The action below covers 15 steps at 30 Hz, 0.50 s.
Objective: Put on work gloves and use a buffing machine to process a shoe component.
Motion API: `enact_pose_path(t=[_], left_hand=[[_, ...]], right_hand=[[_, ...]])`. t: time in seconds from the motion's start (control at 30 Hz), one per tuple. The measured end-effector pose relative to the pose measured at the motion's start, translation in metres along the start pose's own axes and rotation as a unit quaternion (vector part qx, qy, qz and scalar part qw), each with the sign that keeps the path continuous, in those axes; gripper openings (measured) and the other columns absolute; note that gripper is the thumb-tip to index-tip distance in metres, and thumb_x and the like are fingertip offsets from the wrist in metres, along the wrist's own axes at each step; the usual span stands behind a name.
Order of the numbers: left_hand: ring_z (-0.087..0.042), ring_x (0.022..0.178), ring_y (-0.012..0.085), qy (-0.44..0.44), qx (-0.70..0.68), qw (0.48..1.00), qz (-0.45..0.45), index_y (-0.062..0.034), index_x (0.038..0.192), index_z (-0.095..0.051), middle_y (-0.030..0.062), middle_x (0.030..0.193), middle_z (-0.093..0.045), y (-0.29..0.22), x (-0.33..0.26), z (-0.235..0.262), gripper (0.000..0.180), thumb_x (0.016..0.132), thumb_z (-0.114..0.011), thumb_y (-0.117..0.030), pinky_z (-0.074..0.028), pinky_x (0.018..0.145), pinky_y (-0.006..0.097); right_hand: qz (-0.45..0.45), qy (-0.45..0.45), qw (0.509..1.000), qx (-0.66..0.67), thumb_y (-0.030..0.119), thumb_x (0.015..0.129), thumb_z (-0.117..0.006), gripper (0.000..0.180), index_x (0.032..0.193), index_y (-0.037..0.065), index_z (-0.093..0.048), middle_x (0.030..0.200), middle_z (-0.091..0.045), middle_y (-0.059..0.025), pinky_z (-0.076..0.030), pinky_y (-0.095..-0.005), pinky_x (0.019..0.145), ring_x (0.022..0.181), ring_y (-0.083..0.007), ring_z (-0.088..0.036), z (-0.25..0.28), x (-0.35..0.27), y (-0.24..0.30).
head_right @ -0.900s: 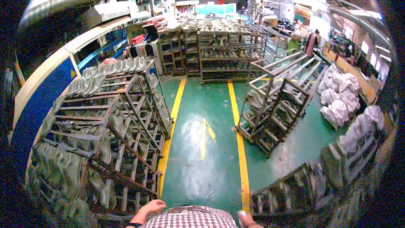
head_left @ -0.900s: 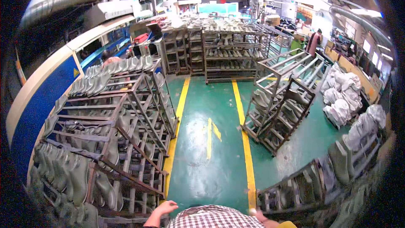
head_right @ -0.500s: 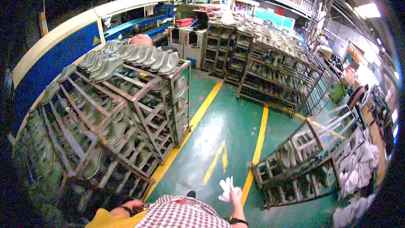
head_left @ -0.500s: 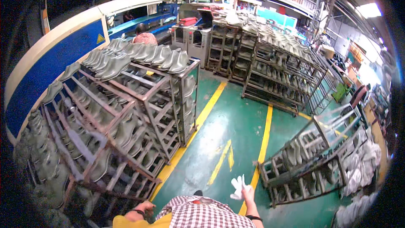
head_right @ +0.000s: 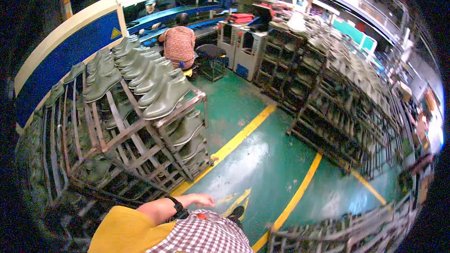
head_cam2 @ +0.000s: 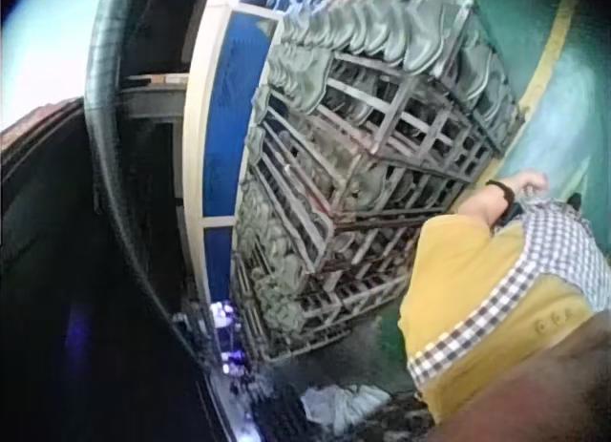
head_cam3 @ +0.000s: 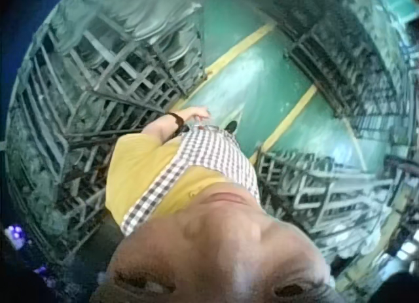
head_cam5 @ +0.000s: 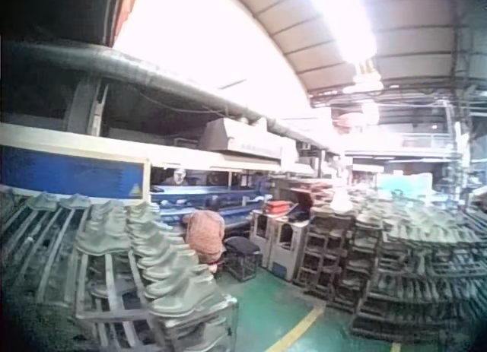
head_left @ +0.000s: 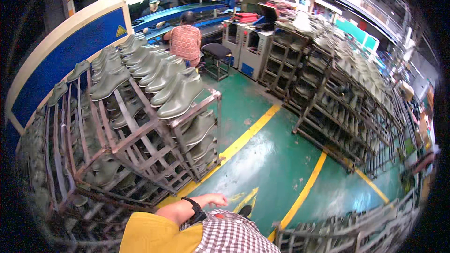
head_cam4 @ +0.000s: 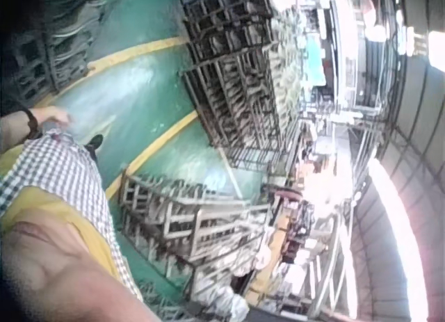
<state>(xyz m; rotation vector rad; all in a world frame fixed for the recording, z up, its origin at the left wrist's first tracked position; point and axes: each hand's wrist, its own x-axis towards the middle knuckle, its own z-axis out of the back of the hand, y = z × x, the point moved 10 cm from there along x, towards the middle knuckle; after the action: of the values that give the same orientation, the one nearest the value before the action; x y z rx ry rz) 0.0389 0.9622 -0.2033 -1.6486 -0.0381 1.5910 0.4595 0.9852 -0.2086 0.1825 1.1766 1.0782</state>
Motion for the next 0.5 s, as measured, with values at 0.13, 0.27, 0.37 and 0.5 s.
enact_pose_path(t=[0.13, 0.27, 0.37, 0.5], left_hand=[[-0.065, 0.087, 0.025, 0.042, 0.145, 0.988, 0.018, -0.0068, 0.113, -0.071, 0.0064, 0.098, -0.069, -0.024, 0.05, 0.037, 0.042, 0.089, -0.069, -0.042, -0.057, 0.074, 0.048], [-0.06, 0.068, 0.0303, -0.163, 0.083, 0.966, -0.183, -0.0068, 0.077, -0.061, 0.0157, 0.078, -0.066, -0.104, 0.069, 0.109, 0.025, 0.081, -0.069, -0.03, -0.049, 0.066, 0.051], [-0.062, 0.072, 0.031, -0.268, 0.0, 0.941, -0.206, -0.0048, 0.079, -0.06, 0.0188, 0.081, -0.067, -0.153, 0.081, 0.171, 0.024, 0.086, -0.066, -0.027, -0.049, 0.067, 0.048], [-0.062, 0.106, 0.0177, -0.07, -0.115, 0.966, -0.221, 0.0011, 0.117, -0.066, 0.0137, 0.119, -0.073, -0.214, 0.126, 0.215, 0.034, 0.098, -0.059, -0.026, -0.048, 0.096, 0.041]], right_hand=[[0.031, 0.03, 0.999, -0.003, 0.027, 0.087, -0.075, 0.036, 0.111, 0.001, -0.069, 0.09, -0.07, -0.0139, -0.057, -0.0466, 0.07, 0.08, -0.0294, -0.07, 0.054, 0.114, 0.099], [0.043, 0.032, 0.998, 0.02, 0.027, 0.091, -0.073, 0.033, 0.11, 0.001, -0.069, 0.087, -0.069, -0.0128, -0.057, -0.0478, 0.066, 0.075, -0.0286, -0.068, 0.122, 0.221, 0.167], [0.113, 0.048, 0.979, 0.162, 0.028, 0.095, -0.072, 0.031, 0.11, 0.0, -0.069, 0.085, -0.068, -0.0119, -0.057, -0.0486, 0.063, 0.071, -0.0281, -0.067, 0.181, 0.312, 0.27], [0.005, 0.007, 0.949, 0.314, 0.028, 0.098, -0.066, 0.025, 0.094, 0.004, -0.07, 0.073, -0.062, -0.0083, -0.05, -0.0419, 0.046, 0.057, -0.0226, -0.06, 0.208, 0.449, 0.437]])
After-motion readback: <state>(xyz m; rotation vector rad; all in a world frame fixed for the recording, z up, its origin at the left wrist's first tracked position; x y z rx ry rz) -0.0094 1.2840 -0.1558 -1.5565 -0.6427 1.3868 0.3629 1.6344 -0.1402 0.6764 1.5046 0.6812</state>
